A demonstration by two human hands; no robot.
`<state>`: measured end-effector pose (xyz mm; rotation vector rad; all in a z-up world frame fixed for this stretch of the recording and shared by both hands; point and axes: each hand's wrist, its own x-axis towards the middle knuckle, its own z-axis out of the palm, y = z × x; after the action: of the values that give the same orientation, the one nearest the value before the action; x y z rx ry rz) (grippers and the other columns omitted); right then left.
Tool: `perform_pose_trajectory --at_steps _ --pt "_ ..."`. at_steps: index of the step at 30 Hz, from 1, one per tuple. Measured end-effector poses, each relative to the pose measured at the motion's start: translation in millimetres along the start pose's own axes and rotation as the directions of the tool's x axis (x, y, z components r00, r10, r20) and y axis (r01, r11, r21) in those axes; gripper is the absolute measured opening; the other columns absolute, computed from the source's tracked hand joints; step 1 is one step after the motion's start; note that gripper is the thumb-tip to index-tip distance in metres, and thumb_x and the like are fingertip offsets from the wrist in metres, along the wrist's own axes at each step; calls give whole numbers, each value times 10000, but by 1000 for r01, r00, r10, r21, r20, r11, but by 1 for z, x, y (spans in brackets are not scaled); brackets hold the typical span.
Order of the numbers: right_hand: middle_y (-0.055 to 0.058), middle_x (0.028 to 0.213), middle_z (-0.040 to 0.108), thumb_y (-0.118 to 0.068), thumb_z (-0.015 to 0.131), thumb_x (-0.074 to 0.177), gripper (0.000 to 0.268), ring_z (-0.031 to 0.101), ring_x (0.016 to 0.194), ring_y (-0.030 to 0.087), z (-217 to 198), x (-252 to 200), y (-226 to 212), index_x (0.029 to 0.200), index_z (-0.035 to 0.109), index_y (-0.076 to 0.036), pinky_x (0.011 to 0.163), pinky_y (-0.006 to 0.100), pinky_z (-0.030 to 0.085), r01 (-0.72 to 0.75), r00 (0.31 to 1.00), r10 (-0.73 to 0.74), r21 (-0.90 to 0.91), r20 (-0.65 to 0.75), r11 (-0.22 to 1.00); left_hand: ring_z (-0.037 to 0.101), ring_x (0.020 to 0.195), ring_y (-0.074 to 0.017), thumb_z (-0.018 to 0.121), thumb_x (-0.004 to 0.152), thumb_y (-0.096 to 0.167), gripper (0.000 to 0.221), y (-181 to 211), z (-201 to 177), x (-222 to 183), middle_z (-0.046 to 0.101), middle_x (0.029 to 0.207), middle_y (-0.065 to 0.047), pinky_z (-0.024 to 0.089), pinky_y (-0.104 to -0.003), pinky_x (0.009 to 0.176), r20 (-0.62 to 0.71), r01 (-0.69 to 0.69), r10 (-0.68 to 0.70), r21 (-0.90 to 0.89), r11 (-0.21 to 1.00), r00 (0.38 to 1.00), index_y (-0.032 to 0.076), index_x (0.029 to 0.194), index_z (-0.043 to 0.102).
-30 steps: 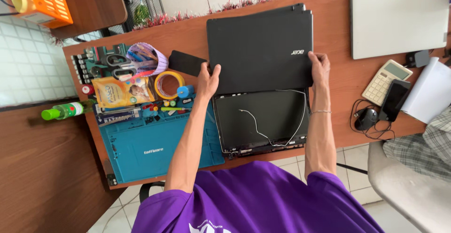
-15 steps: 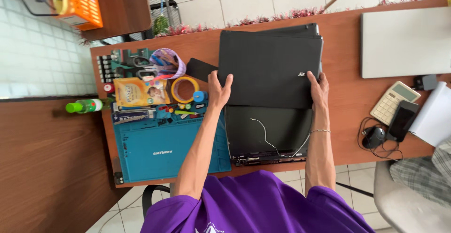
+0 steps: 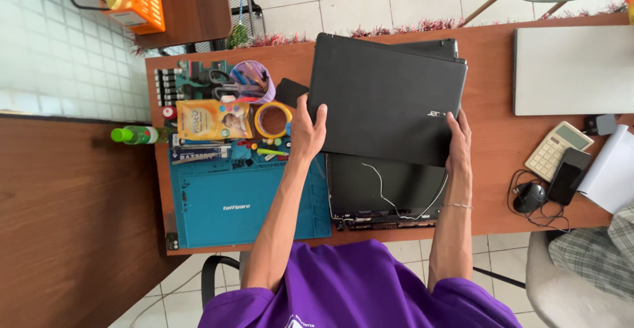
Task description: The person disassembles a laptop by removing the upper casing and the bottom panel by hand, and then uses a small yellow tool to disconnect internal ribbon cables and manipulate components on the motherboard.
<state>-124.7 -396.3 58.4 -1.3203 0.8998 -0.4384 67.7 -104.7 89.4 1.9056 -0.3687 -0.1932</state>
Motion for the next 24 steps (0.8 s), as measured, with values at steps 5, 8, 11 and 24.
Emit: perform_pose_trajectory --at_steps 5,8,11,24 --pt "105 1672 371 -210 584 1049 643 322 1536 230 7 -38 -5 1645 358 -125 1239 368 244 188 978 -186 -14 91 982 655 1179 -408 581 1039 246 474 27 -34 -28 658 1270 -273 525 -443 999 -26 -88 89 48 995 996 -43 1403 487" --pt "133 1611 421 -178 601 1011 677 408 1467 242 8 -70 -6 1640 354 -150 1211 380 340 101 989 -108 72 102 992 598 1273 -434 594 1067 229 506 34 -54 -54 593 1378 -303 491 -453 1062 -22 -134 137 108 985 990 -68 1451 450" --pt "197 1513 514 -160 616 962 718 518 1346 278 14 -101 -15 1631 356 -194 1151 392 417 -3 995 -11 135 103 991 595 1304 -423 587 1069 239 549 43 -74 -77 581 1418 -293 495 -444 1075 -5 -141 141 40 989 990 -66 1494 421" --pt "91 1580 465 -214 601 1004 621 467 1438 225 17 -207 9 1588 398 -151 1201 395 380 27 983 -47 109 179 994 694 1048 -243 584 1050 287 464 26 -145 -204 692 1194 -176 578 -359 905 -2 106 -108 -166 980 994 7 1409 495"
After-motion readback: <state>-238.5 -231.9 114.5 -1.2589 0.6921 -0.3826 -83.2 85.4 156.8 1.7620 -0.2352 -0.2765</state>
